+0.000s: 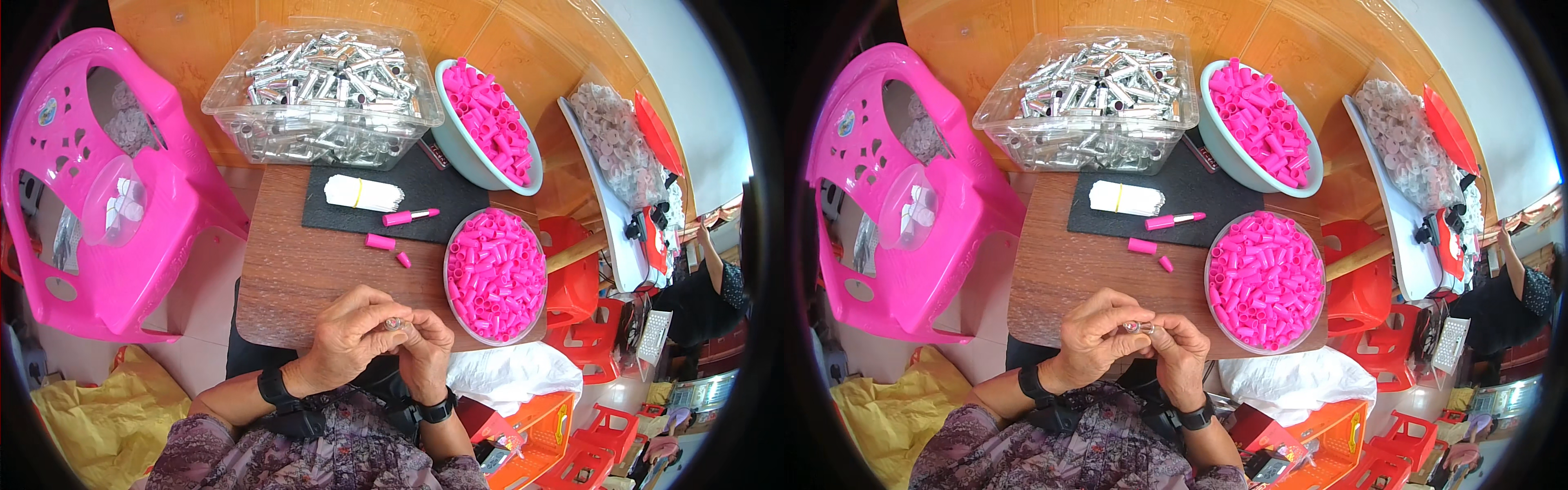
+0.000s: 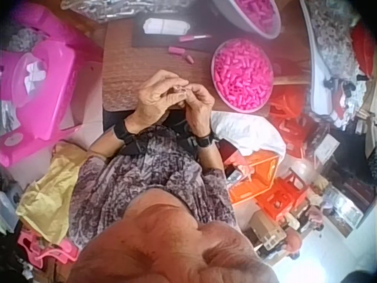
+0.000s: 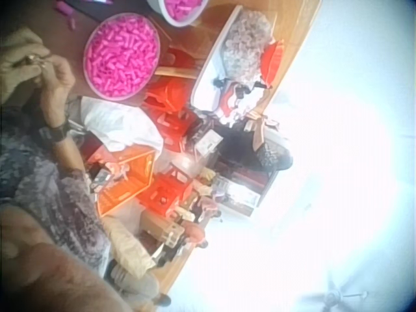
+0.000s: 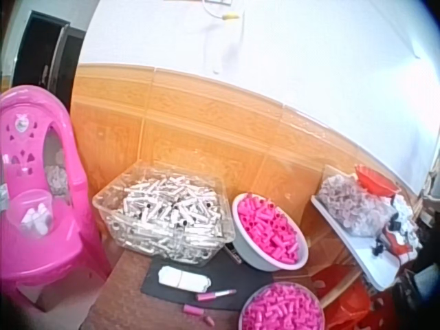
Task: Assembling internal silver mechanisms into pink plastic lipstick outer casings at a workshop table.
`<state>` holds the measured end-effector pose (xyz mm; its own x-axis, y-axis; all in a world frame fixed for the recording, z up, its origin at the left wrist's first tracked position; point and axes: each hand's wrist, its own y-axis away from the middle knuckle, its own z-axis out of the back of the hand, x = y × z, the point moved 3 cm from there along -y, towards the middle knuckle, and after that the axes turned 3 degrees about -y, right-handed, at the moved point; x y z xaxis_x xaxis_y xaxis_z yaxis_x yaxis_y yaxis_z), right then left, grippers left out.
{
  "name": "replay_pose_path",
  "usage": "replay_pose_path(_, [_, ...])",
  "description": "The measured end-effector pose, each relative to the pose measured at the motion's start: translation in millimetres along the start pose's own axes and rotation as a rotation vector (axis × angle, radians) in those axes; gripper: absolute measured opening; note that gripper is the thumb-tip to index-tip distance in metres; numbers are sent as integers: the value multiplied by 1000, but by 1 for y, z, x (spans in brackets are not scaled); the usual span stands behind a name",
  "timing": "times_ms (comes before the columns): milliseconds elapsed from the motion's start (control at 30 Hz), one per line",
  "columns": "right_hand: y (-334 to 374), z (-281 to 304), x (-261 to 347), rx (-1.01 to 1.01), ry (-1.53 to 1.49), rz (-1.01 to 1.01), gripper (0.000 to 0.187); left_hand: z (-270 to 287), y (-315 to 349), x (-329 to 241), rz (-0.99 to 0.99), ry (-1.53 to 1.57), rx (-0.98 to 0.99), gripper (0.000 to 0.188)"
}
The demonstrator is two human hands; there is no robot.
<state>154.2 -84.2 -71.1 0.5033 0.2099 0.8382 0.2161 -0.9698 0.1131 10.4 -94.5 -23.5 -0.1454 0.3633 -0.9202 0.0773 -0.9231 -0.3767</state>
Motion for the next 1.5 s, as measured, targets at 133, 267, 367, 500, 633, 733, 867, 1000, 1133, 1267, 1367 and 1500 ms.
replay_pose_path(133, [-1, -2, -2, -19, 0, -30, 10, 2, -2, -4, -85, -73, -29, 29])
replay_pose_path(267, [-6, 3, -3, -4, 5, -4, 10, 1, -7, -6, -152, -153, -15, 24])
replay_pose_path(367, [-7, 3, -4, -2, 23, 15, 11, 1, -7, -5, -182, -193, -20, 26])
replay_pose_path(500, [-9, 5, -7, 8, -11, -1, 12, 1, -8, -4, -217, -235, -27, 27])
replay_pose_path(633, [-11, 6, -10, 17, -37, 0, 13, -1, -7, -5, -211, -254, -43, 35])
replay_pose_path(733, [-11, 6, -9, 18, -33, 9, 12, -1, -7, -3, -232, -273, -37, 28])
replay_pose_path(867, [-11, 5, -7, 36, -27, 0, 12, -1, -7, -5, -237, -267, -41, 29])
replay_pose_path(1000, [-11, 7, -9, 48, -31, 1, 13, -1, -7, -7, -226, -272, -27, 29])
replay_pose_path(1133, [-11, 6, -9, 37, -28, 1, 12, -1, -7, -8, -226, -264, -23, 29])
replay_pose_path(1267, [-11, 9, -9, 47, -25, 3, 13, -3, -7, -9, -243, -282, -26, 30])
replay_pose_path(1367, [-12, 9, -9, 57, -29, 5, 13, -3, -7, -10, -244, -292, -10, 30])
replay_pose_path(1500, [-11, 7, -8, 95, -70, 31, 13, -4, -5, -8, -219, -274, 6, 29])
